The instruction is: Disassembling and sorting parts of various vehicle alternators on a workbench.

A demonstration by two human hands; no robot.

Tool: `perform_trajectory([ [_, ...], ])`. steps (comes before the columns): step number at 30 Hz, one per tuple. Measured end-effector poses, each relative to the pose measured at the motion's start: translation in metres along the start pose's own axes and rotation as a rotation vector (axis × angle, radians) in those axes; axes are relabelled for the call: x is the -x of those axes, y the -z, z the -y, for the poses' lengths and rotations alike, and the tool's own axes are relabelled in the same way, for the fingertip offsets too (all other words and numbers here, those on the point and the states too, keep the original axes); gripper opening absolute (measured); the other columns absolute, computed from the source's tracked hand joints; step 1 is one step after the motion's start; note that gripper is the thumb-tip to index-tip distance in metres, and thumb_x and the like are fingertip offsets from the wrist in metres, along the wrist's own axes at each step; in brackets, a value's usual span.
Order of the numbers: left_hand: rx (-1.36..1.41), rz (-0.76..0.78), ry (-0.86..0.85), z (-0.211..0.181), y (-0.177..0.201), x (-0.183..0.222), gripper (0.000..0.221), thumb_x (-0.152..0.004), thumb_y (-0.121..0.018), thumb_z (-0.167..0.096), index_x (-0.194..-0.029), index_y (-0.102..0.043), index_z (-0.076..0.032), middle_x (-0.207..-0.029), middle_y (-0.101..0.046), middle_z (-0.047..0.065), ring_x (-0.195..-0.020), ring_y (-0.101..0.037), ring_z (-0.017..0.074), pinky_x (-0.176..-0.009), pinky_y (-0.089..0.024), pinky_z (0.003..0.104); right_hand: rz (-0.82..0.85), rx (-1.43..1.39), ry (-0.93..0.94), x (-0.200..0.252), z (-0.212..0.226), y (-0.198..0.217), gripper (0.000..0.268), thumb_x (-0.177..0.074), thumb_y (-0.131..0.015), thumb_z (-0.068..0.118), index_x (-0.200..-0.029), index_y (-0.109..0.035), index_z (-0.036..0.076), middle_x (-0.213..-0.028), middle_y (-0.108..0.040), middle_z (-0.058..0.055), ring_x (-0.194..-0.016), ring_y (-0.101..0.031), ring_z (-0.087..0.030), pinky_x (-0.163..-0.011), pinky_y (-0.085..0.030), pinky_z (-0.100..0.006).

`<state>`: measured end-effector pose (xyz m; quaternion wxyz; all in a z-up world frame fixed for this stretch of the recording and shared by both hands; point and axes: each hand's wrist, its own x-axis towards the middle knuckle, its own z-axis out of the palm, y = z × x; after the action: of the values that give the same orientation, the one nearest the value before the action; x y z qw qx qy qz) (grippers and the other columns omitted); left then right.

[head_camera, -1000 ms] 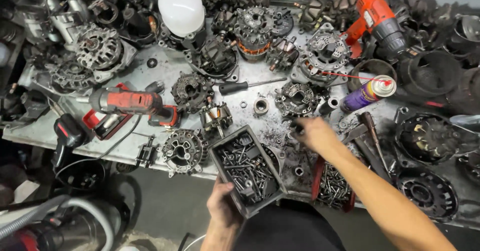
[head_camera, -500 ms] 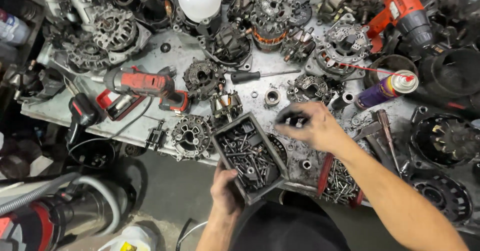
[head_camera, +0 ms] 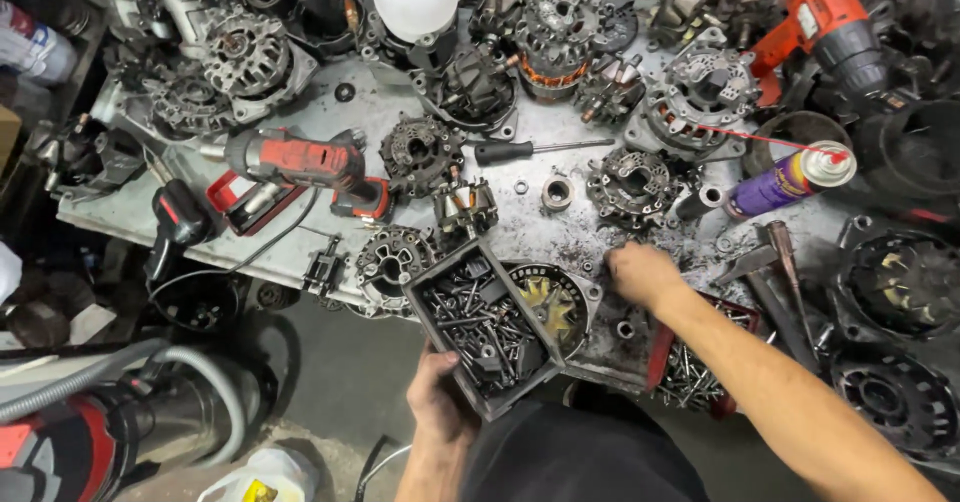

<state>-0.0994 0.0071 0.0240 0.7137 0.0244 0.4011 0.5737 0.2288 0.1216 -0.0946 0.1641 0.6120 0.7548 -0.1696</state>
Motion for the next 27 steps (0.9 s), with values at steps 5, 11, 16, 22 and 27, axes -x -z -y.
perform_trajectory([
  [5, -0.025, -0.042, -0.001, -0.006, -0.003, 0.001, 0.064, -0.072, -0.053, -0.008, -0.135, -0.057, -0.001, -0.111, -0.062, 0.02, -0.093, -0.057, 0.0318, -0.083, -0.045, 0.044, 0.191, 0.065, -0.004, 0.004, 0.017, 0.035, 0.016, -0.09, -0.06, 0.008, -0.095, -0.073, 0.001, -0.089, -0.076, -0.014, -0.07, -0.076, -0.025, -0.064, -0.067, -0.034],
  [11, -0.07, 0.012, -0.041, -0.012, -0.005, -0.001, 0.055, -0.067, -0.059, -0.01, -0.121, -0.053, -0.001, -0.095, -0.056, 0.014, -0.076, -0.057, 0.0271, -0.066, -0.049, 0.039, 0.281, 0.078, -0.064, 0.013, 0.029, 0.094, 0.029, -0.103, -0.06, 0.038, -0.103, -0.065, 0.009, -0.079, -0.07, -0.006, -0.069, -0.068, -0.016, -0.072, -0.068, -0.026],
  [16, -0.065, -0.102, 0.026, -0.022, -0.019, -0.004, 0.06, -0.068, -0.051, -0.007, -0.128, -0.054, 0.0, -0.111, -0.056, 0.021, -0.096, -0.052, 0.0343, -0.084, -0.042, 0.049, 0.302, 0.115, 0.012, -0.006, 0.021, 0.059, 0.02, -0.097, -0.057, 0.005, -0.113, -0.069, 0.008, -0.103, -0.078, -0.009, -0.081, -0.077, -0.018, -0.075, -0.069, -0.024],
  [22, -0.262, -0.031, -0.062, -0.05, -0.084, -0.035, 0.078, -0.06, -0.063, -0.015, -0.137, -0.058, -0.002, -0.112, -0.061, 0.024, -0.101, -0.059, 0.0393, -0.086, -0.053, 0.057, 0.139, -0.009, -0.073, -0.024, 0.005, -0.01, 0.02, -0.081, -0.066, 0.023, -0.091, -0.081, 0.015, -0.092, -0.08, -0.01, -0.096, -0.078, -0.036, -0.085, -0.062, -0.052],
  [27, -0.278, 0.027, -0.073, -0.037, -0.078, -0.092, 0.072, -0.063, -0.064, -0.015, -0.133, -0.058, 0.0, -0.113, -0.062, 0.023, -0.103, -0.059, 0.0363, -0.088, -0.053, 0.054, 0.091, -0.186, -0.134, -0.019, -0.01, 0.03, 0.028, -0.078, -0.069, 0.029, -0.094, -0.08, 0.009, -0.095, -0.081, -0.015, -0.099, -0.077, -0.038, -0.089, -0.061, -0.051],
])
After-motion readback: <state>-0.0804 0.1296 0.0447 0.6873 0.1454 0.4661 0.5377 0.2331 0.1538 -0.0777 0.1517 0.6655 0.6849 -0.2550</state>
